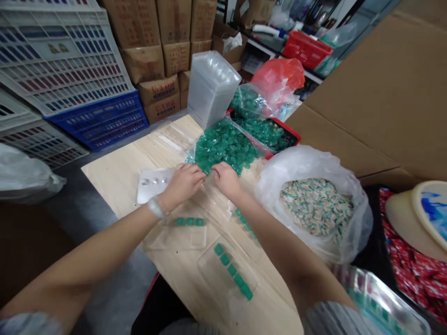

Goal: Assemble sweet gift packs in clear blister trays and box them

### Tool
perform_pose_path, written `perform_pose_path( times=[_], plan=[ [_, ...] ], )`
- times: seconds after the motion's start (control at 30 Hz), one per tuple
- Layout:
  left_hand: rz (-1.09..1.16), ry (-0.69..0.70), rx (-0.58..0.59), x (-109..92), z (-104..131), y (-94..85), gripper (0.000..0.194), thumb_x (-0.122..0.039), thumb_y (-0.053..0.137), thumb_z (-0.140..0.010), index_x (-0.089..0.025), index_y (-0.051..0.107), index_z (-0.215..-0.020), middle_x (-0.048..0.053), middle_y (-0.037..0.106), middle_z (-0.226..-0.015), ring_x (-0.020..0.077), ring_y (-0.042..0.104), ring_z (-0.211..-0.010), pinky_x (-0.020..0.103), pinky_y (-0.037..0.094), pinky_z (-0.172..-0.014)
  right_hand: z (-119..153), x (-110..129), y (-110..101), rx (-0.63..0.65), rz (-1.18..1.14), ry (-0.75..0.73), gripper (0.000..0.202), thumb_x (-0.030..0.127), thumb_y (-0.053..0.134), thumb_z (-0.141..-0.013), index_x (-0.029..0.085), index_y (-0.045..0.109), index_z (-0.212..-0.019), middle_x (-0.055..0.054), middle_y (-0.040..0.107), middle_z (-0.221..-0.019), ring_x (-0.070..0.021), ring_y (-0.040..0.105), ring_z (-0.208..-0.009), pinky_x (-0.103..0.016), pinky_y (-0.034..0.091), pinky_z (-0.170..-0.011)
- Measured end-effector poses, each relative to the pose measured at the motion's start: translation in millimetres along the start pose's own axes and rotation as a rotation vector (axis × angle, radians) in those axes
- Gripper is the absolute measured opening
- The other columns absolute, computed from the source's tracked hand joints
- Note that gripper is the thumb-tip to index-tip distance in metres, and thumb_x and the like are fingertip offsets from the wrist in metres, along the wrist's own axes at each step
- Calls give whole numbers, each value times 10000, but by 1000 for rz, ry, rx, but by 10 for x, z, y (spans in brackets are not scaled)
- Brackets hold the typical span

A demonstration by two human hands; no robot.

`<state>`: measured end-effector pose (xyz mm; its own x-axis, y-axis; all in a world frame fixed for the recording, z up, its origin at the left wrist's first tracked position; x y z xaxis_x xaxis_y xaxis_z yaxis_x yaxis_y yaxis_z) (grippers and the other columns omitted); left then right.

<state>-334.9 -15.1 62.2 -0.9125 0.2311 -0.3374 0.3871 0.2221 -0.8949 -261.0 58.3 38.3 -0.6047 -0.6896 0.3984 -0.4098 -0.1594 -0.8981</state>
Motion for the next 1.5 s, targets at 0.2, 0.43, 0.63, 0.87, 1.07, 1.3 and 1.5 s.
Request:
perform_pose_path(
  times=[0.2,0.43,0.63,0.87,1.07,1.3,1.5],
  plan=[
    [-148,-65,86,134,-538,428,189,-129,443,-783,-99,628,-804,149,559,-855,278,468,-909,407,316,-775,-331,-192,259,156,148,-61,262,124,515,-751,138,583,-1004,-92,538,-964,-193,499,-924,-304,417,-828],
    [435,-247,-76,437,-307,-25,172,-220,590,-718,-177,634,-878,48,607,-884,201,525,-875,338,350,-825,-206,-322,193,104,-190,78,147,149,579,-702,150,590,-848,-72,560,-889,-189,516,-871,-336,419,-807],
    [1323,-779,-101,641,498,22,299,-282,641,-686,-153,621,-954,27,634,-809,125,566,-708,234,410,-656,142,-268,327,293,-1422,572,202,263,638,-687,183,563,-857,-18,632,-811,-88,548,-619,-242,455,-607],
    [1766,-993,-138,446,1276,118,257,-152,679,-631,-156,541,-848,6,627,-725,106,596,-670,200,437,-605,583,294,539,424,-1562,719,162,208,691,-656,168,646,-806,1,626,-673,-68,535,-538,-214,457,-546],
    [1485,-1029,-322,595,1863,109,275,-215,701,-609,-144,496,-777,-16,598,-689,91,564,-623,203,430,-578,784,765,648,269,-999,389,151,193,598,-720,170,659,-857,-43,614,-815,-136,584,-695,-320,494,-680],
    [1151,-850,-391,650,1954,183,216,-195,642,-650,-137,530,-825,-12,571,-724,80,529,-642,207,432,-616,900,1532,618,186,-229,-386,162,148,481,-819,145,633,-877,-85,609,-817,-199,523,-821,-355,468,-741],
    [981,-737,-283,637,1919,191,271,-202,568,-729,-146,596,-992,48,617,-871,126,568,-768,262,465,-708,850,1447,631,164,-206,-412,177,145,463,-832,157,616,-921,-78,628,-874,-192,541,-849,-341,470,-777]
  ],
)
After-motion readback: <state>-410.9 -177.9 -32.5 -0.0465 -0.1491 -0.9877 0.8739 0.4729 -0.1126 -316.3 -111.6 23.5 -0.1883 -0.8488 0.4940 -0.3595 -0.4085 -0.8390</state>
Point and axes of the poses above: each hand's wrist, its own z-axis away from the middle knuckle, its own y-axis out of the palm, x = y × z, the point moved 10 cm from there along -z, towards the middle knuckle
